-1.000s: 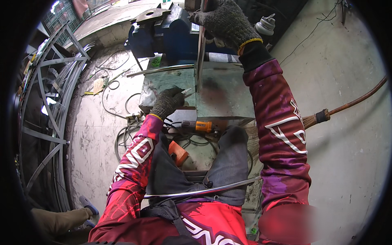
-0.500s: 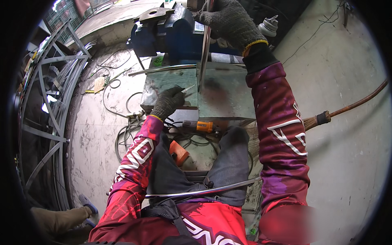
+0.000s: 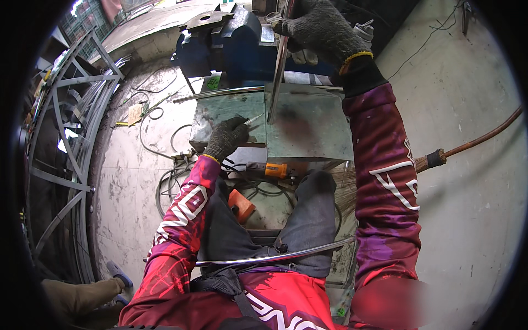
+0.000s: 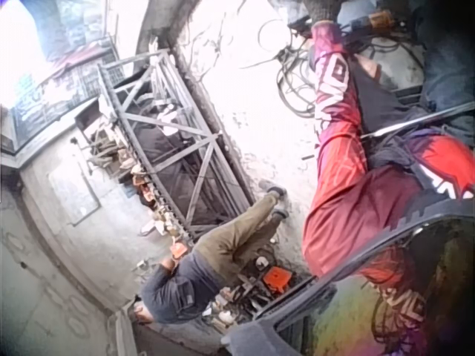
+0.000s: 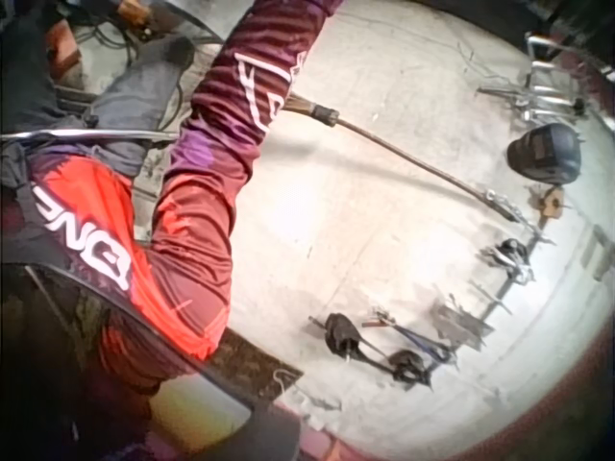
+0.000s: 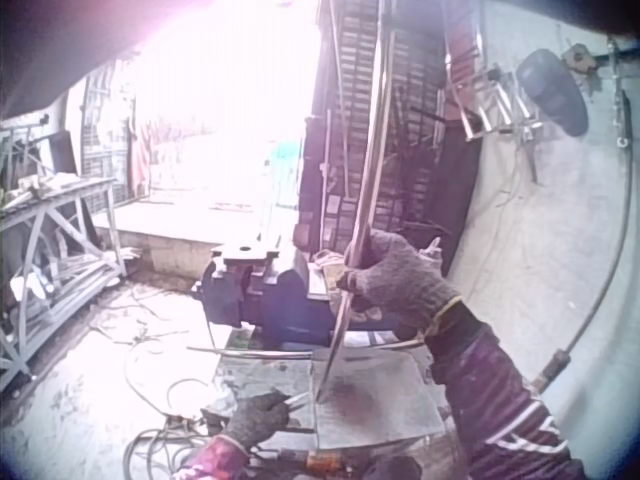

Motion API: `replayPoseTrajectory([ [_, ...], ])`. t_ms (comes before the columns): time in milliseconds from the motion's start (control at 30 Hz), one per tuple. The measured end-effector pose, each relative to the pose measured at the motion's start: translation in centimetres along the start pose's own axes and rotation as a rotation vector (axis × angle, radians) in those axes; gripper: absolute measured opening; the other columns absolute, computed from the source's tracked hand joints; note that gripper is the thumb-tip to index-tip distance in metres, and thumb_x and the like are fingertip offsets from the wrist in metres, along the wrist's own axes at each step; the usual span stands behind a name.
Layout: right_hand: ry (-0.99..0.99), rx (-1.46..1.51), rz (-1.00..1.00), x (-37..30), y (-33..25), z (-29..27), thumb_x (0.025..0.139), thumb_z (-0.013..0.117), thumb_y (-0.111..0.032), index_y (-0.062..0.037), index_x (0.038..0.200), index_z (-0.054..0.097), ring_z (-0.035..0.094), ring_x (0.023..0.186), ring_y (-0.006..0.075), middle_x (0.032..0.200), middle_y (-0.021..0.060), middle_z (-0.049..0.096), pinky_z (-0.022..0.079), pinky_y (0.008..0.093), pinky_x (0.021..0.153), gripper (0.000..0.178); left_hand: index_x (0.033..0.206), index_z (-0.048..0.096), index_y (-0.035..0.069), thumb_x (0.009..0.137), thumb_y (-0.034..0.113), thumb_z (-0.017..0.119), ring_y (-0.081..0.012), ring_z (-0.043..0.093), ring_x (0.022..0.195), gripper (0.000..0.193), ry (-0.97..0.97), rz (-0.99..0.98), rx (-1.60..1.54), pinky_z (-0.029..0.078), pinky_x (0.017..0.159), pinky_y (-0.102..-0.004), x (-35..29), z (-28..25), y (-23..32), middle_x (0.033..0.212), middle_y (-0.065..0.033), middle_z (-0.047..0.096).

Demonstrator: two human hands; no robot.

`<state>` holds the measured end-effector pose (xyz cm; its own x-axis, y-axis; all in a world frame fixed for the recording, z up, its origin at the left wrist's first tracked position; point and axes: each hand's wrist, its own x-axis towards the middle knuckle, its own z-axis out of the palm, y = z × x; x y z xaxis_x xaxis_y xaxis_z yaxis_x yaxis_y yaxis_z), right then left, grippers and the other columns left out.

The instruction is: Marking and fitting metal tubes for a frame assembly.

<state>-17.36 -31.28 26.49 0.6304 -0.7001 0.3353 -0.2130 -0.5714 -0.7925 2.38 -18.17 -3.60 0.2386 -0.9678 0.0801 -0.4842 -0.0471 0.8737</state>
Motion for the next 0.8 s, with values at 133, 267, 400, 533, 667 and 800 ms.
replayPoseTrajectory([
  [133, 0.016, -0.056, -0.06, -0.5, -1.1, 0.0, 0.094, 0.079, -0.013, -0.0023, 0.1, 0.065, 0.062, 0.061, 0.008, 0.075, 0.0006, 0.065, 0.052, 0.026, 0.053, 0.018, 0.115, 0.074, 0.004, 0.096, 0.033, 0.06, -0.0344, 0.074, 0.082, 0.038, -0.007, 0.021, -0.003, 0.056, 0.078, -0.0473, 0.4, 0.6, 0.4, 0.086, -0.0186, 0.075],
  [267, 0.051, -0.059, -0.185, 0.2, -0.2, 1.1, 0.095, 0.079, -0.016, -0.0028, 0.094, 0.066, 0.06, 0.061, 0.0066, 0.075, -0.0001, 0.065, 0.051, 0.0264, 0.053, 0.018, 0.114, 0.074, 0.004, 0.096, 0.034, 0.06, -0.0348, 0.074, 0.082, 0.037, 0.01, -0.004, -0.01, 0.056, 0.078, -0.0477, 0.1, 0.5, 0.2, 0.087, -0.0189, 0.075],
  [400, 0.053, -0.045, -0.155, 0.2, -0.6, 1.7, 0.096, 0.078, -0.018, -0.003, 0.09, 0.066, 0.059, 0.063, 0.0063, 0.076, -0.0004, 0.066, 0.051, 0.0273, 0.055, 0.021, 0.114, 0.074, 0.004, 0.096, 0.034, 0.061, -0.0357, 0.074, 0.082, 0.038, 0.011, 0.04, 0.047, 0.056, 0.078, -0.0478, 0.1, 0.1, 0.1, 0.088, -0.0194, 0.075],
  [533, 0.069, -0.076, -0.132, 0.0, -1.1, 1.3, 0.096, 0.079, -0.018, -0.003, 0.091, 0.066, 0.06, 0.063, 0.0066, 0.076, -0.0005, 0.066, 0.051, 0.0271, 0.055, 0.021, 0.114, 0.075, 0.005, 0.096, 0.035, 0.061, -0.036, 0.074, 0.083, 0.037, 0.008, 0.018, 0.038, 0.056, 0.078, -0.0475, 0.4, 0.6, 0.4, 0.088, -0.0194, 0.075],
  [667, 0.057, -0.096, -0.122, 0.0, -1.3, 1.7, 0.095, 0.077, -0.015, -0.0023, 0.095, 0.066, 0.061, 0.063, 0.0074, 0.076, 0.0002, 0.067, 0.052, 0.0273, 0.055, 0.017, 0.114, 0.075, 0.006, 0.096, 0.034, 0.061, -0.0356, 0.074, 0.084, 0.036, -0.002, -0.016, 0.042, 0.056, 0.079, -0.0471, 0.3, 0.4, 0.2, 0.089, -0.0192, 0.075],
  [800, 0.068, -0.145, -0.156, 0.8, 1.0, 1.1, 0.094, 0.078, -0.022, -0.0013, 0.102, 0.068, 0.066, 0.063, 0.0134, 0.076, 0.0061, 0.07, 0.056, 0.0298, 0.057, 0.025, 0.114, 0.076, 0.007, 0.096, 0.034, 0.062, -0.0356, 0.074, 0.084, 0.036, -0.001, -0.003, 0.033, 0.056, 0.079, -0.0472, 0.6, 0.8, 0.2, 0.09, -0.0194, 0.076],
])
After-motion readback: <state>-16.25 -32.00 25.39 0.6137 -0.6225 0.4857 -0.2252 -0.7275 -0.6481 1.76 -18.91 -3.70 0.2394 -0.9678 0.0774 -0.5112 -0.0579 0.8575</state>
